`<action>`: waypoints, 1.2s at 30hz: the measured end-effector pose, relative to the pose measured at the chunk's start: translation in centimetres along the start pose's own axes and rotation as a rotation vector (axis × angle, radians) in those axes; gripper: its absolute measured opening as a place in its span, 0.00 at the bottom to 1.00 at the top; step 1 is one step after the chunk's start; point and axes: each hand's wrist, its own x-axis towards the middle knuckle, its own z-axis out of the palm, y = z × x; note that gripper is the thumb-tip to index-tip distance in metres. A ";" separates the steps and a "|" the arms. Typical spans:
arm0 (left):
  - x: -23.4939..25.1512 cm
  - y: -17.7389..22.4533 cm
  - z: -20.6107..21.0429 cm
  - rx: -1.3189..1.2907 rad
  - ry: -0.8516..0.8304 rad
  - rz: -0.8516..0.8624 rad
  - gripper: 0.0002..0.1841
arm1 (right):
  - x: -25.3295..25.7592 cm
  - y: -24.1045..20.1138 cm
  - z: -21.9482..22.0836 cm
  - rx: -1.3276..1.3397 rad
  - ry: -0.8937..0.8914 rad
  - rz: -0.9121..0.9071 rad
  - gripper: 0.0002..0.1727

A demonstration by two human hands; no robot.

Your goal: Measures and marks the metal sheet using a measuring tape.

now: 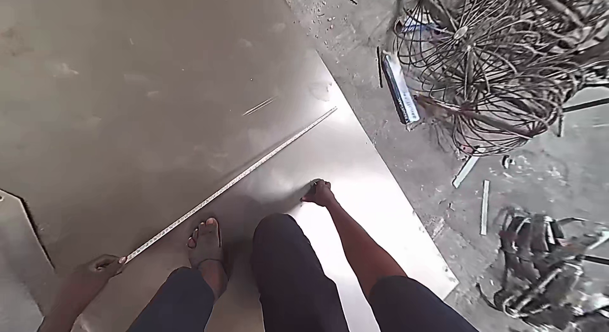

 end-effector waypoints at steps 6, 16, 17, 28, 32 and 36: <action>4.6 4.4 -0.4 -0.014 0.009 0.036 0.20 | 0.6 -0.5 -0.2 0.008 -0.043 0.049 0.65; 9.1 6.7 -2.4 -0.016 -0.041 -0.015 0.21 | 0.7 -1.3 -0.5 0.003 -0.064 0.094 0.64; 9.1 6.9 -2.6 0.001 -0.039 -0.011 0.20 | 0.7 -1.4 -0.6 0.004 -0.067 0.095 0.64; 13.8 6.0 -1.9 0.246 0.097 0.078 0.18 | 1.1 -2.0 -1.0 -0.015 -0.098 0.000 0.53; 13.9 6.9 -1.4 0.256 0.140 0.028 0.18 | 2.5 -7.1 -3.7 0.101 -0.125 -0.063 0.27; 14.4 6.7 -1.1 0.300 0.157 -0.003 0.20 | 4.9 -16.7 -5.8 -0.150 -0.056 -0.332 0.23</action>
